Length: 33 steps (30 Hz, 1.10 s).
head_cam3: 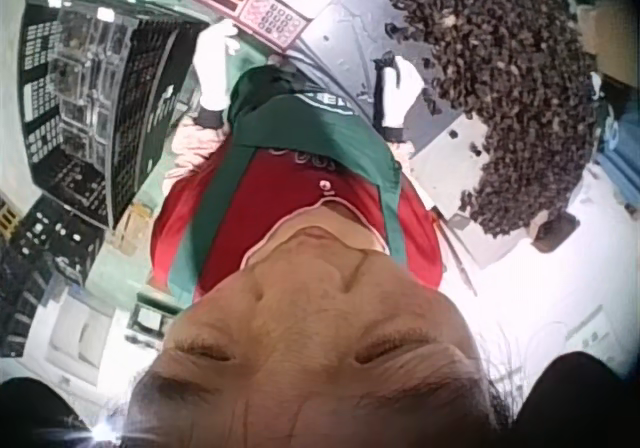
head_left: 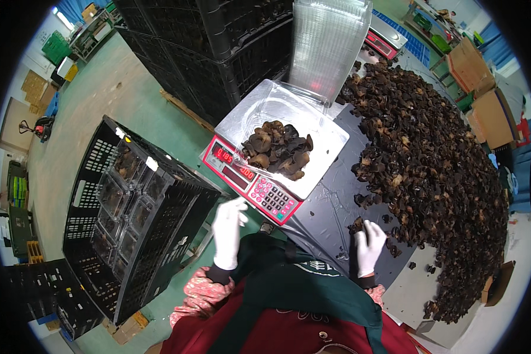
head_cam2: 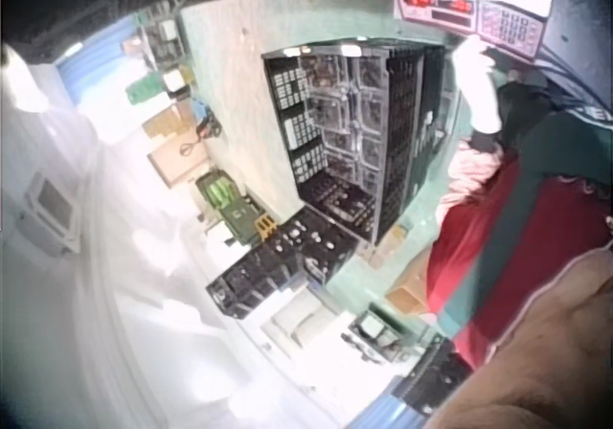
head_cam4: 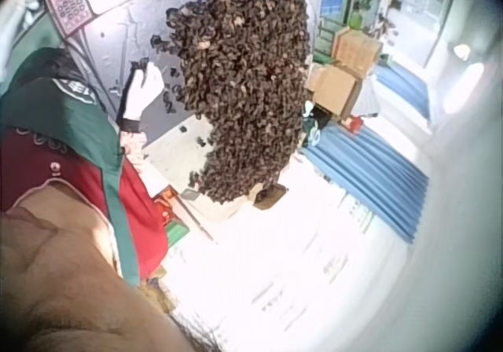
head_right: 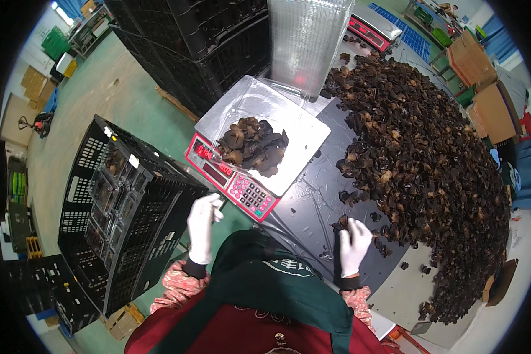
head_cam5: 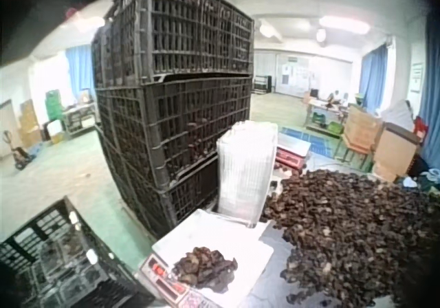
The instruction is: The person sorts through a large pile of dried food items on a table, places portions onto a digital scale to measure them, and then puts the weighed portions into plastic containers.
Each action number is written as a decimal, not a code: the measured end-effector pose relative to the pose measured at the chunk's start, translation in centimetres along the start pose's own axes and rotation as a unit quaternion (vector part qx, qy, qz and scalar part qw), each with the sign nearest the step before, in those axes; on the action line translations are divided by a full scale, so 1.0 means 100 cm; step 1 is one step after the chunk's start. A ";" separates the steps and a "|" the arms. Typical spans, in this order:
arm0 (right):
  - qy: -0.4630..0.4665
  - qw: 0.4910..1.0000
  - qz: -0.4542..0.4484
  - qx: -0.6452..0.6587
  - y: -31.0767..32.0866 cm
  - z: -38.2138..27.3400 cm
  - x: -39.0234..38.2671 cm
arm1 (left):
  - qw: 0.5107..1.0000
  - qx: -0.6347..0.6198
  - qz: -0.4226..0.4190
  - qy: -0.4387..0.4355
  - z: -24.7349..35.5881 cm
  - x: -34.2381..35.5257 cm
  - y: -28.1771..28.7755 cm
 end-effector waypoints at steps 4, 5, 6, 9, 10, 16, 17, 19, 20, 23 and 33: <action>0.096 0.982 -0.079 -0.141 -0.027 -0.013 -0.007 | 0.994 0.099 -0.035 -0.017 -0.004 -0.013 -0.021; 0.095 0.985 -0.052 -0.135 -0.020 0.000 -0.004 | 0.994 0.098 -0.036 -0.038 0.001 -0.011 -0.023; 0.095 0.987 -0.023 -0.129 -0.011 0.002 0.002 | 0.993 0.094 -0.037 -0.061 0.005 -0.009 -0.024; 0.105 0.993 -0.009 -0.061 0.004 0.002 0.019 | 0.997 0.055 -0.007 -0.048 0.000 -0.002 -0.012; 0.105 0.993 0.001 -0.049 0.008 -0.008 0.029 | 0.999 0.039 -0.001 -0.036 -0.003 0.002 -0.008; 0.081 0.970 -0.049 0.225 -0.031 -0.140 0.111 | 0.996 0.034 0.009 -0.078 0.009 0.022 0.003; 0.088 0.970 -0.058 0.219 -0.043 -0.160 0.125 | 0.997 0.026 0.009 -0.078 0.012 0.023 0.003; 0.101 0.977 -0.040 0.183 -0.072 -0.180 0.152 | 0.997 0.014 -0.003 -0.080 0.013 0.026 -0.001; 0.113 0.973 -0.020 0.200 -0.081 -0.189 0.165 | 0.997 0.003 -0.023 -0.075 0.012 0.027 -0.007; 0.046 0.993 -0.096 0.043 -0.107 -0.190 0.194 | 0.997 -0.014 -0.050 -0.056 0.008 0.028 -0.014; -0.070 0.933 -0.070 0.346 -0.062 -0.150 0.161 | 0.999 0.005 0.001 -0.040 -0.008 0.028 0.021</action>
Point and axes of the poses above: each hand's wrist, its own x-axis towards the middle knuckle, its own y-axis out of the back of the hand, z = x × y, the point moved 7 cm from there along x, towards the middle knuckle, and after that the axes turned 7 degrees about x, right-handed, at the moved point
